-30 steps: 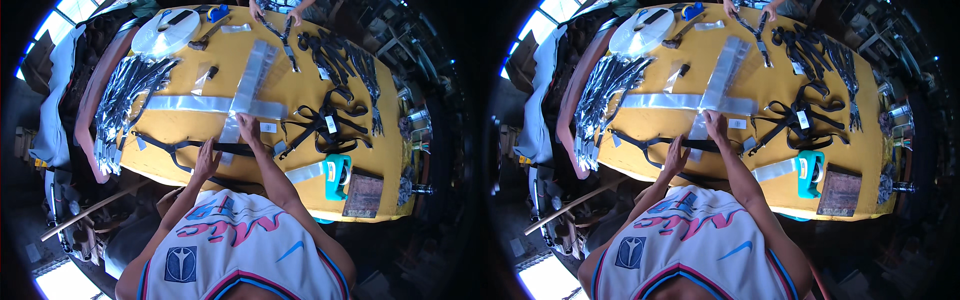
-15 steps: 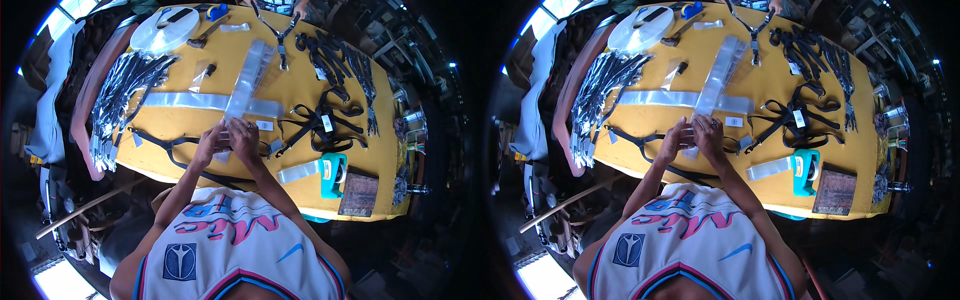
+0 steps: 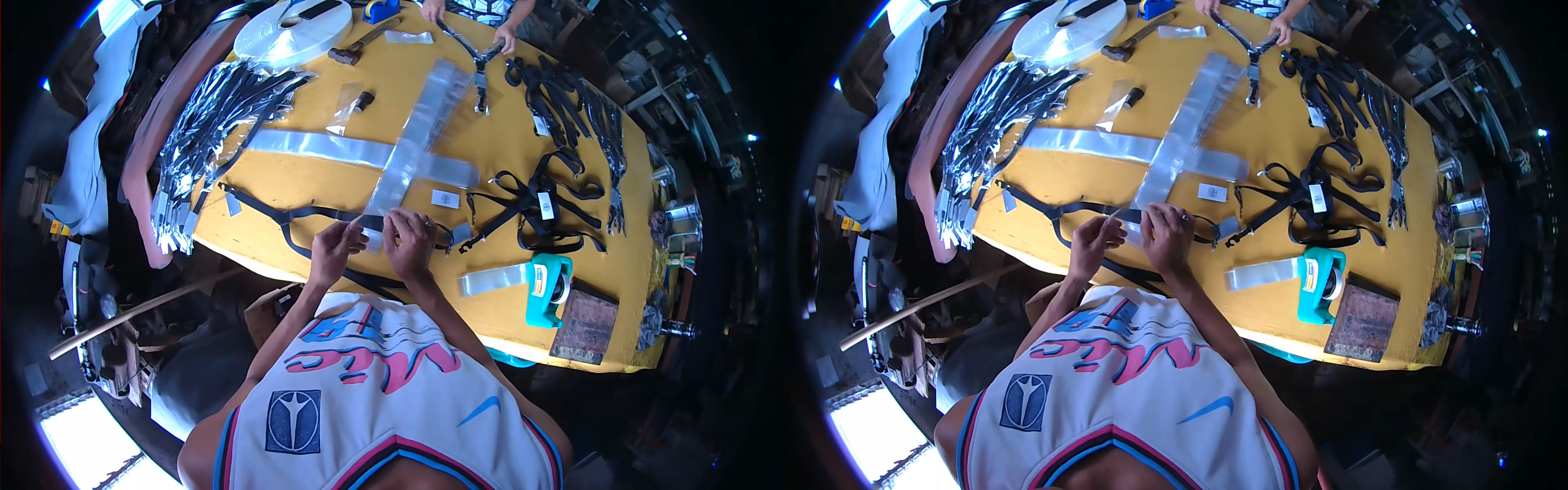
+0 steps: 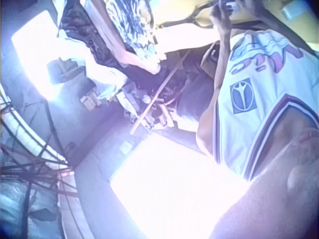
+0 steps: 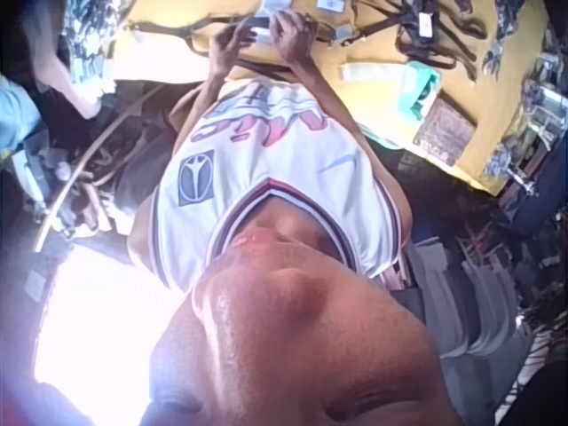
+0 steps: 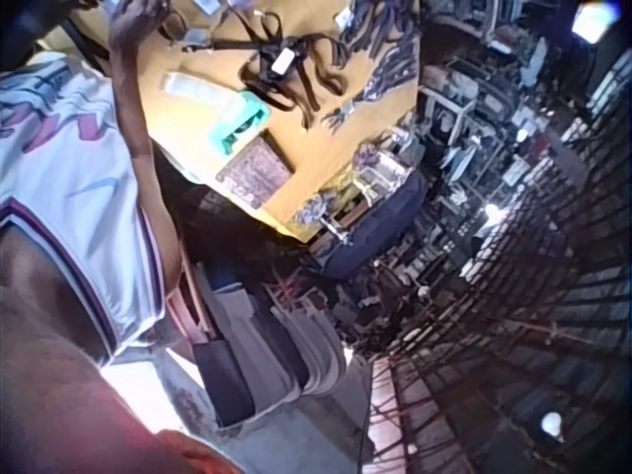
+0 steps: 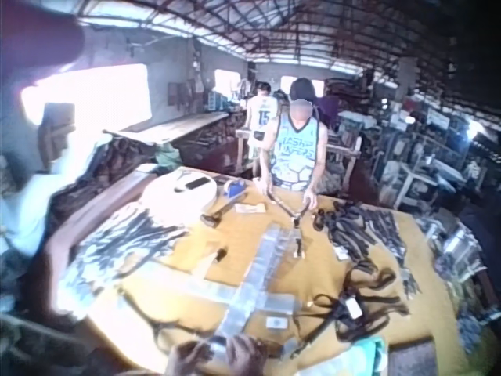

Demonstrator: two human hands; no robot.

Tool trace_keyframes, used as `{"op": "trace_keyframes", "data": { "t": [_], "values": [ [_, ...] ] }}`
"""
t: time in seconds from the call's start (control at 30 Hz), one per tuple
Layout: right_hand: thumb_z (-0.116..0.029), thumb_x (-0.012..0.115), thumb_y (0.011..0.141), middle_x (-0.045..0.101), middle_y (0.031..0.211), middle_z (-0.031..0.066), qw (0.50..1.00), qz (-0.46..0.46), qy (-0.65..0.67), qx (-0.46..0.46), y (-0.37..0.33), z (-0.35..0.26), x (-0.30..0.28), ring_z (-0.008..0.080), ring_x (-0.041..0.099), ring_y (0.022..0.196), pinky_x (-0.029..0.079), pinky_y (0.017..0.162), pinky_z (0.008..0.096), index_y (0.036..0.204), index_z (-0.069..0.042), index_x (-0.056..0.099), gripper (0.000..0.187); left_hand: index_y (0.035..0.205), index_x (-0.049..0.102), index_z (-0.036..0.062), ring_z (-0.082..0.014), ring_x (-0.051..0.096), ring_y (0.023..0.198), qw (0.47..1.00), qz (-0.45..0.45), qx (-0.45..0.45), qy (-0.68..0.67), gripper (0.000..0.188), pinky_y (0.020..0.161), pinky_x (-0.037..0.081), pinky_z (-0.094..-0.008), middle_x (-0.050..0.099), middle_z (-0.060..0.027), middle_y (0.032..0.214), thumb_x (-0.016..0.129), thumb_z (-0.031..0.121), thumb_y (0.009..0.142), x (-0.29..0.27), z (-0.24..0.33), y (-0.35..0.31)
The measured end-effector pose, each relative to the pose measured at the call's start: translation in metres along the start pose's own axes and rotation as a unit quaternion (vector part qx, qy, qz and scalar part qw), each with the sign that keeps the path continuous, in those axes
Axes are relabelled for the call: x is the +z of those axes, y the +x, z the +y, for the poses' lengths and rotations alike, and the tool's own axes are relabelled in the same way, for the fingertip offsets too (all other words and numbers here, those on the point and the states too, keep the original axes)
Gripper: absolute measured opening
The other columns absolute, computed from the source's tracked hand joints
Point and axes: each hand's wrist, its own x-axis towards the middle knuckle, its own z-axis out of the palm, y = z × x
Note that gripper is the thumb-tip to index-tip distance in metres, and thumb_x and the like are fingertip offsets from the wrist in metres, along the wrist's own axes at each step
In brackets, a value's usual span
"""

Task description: Applying adhesive tape to leather or synthetic strips and assembling them into straps on a workshop table.

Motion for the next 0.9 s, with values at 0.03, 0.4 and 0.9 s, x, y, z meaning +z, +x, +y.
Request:
{"op": "trace_keyframes", "data": {
  "t": [0.03,0.4,0.9],
  "values": [
    [-0.017,0.071,0.085,0.068,0.107,0.0063,0.999,-0.02,0.019,0.043,0.002,-0.004,-0.003,0.0246,0.063,0.101,0.041,0.092,0.0406,0.103,-0.008,0.07,0.02,0.1,0.064,-0.0012,-0.0147,0.069,0.076,0.997,-0.012,0.058,0.041,0.031,0.071,0.055,-0.0267,0.071,-0.0081,0.085,0.054,0.028,0.103,-0.001,0.001,0.0],
    [-0.019,0.071,0.088,0.068,0.112,0.0166,0.853,-0.288,0.427,0.084,0.066,-0.027,-0.04,0.0274,0.066,0.107,0.049,0.095,0.0347,0.117,0.003,0.062,0.037,0.094,0.063,0.0005,-0.0111,0.05,0.057,0.948,-0.026,0.212,0.235,0.031,0.055,0.042,-0.0286,0.052,-0.0045,0.064,0.052,0.027,0.104,0.004,0.047,-0.01],
    [-0.014,0.073,0.087,0.073,0.102,0.0198,0.866,-0.283,0.383,0.152,0.056,-0.049,-0.052,0.0238,0.072,0.097,0.055,0.082,0.0332,0.121,0.005,0.063,0.039,0.104,0.065,-0.0005,-0.0243,0.066,0.077,0.93,-0.05,0.28,0.234,0.017,0.062,0.053,-0.0328,0.064,-0.0136,0.088,0.062,0.015,0.097,-0.006,0.073,-0.021]
  ]
}}
